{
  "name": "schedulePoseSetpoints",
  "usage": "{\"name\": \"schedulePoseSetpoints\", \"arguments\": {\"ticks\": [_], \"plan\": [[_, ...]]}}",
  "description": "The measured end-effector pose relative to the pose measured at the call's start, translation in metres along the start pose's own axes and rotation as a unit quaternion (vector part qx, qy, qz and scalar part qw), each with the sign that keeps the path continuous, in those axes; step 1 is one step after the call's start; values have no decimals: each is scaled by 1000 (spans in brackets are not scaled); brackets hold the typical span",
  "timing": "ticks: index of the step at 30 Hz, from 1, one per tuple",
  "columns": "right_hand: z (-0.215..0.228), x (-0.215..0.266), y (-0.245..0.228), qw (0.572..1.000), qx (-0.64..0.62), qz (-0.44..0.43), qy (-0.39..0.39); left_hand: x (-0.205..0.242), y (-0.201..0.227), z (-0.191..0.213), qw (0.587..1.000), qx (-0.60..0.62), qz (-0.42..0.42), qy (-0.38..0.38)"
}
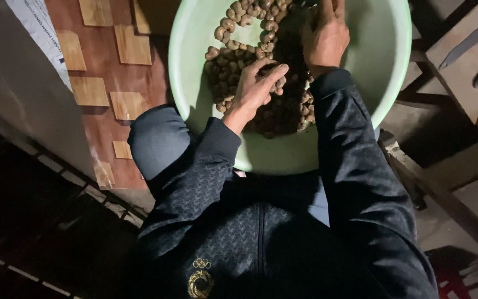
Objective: Manually sorting through a large bowl of nuts to separate or inspect them.
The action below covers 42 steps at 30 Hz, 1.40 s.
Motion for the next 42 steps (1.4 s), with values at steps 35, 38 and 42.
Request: {"name": "schedulePoseSetpoints", "arguments": {"ticks": [35,38,42], "plan": [[18,12,36,723,-572,-376,-93,-13,-20,2,1000,-5,-17,-12],[-4,1,39,921,-321,-202,-87,-11,-16,0,1000,-4,-10,-17],[-22,-14,28,993,-97,-51,-49,-13,-18,1,1000,16,-22,-15]]}}
Point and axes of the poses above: each hand's wrist, its own x-axis away from the middle knuckle, its own z-axis out of the back of the hand, y = z × x, the point moved 1 cm from there along -x, towards the middle knuckle
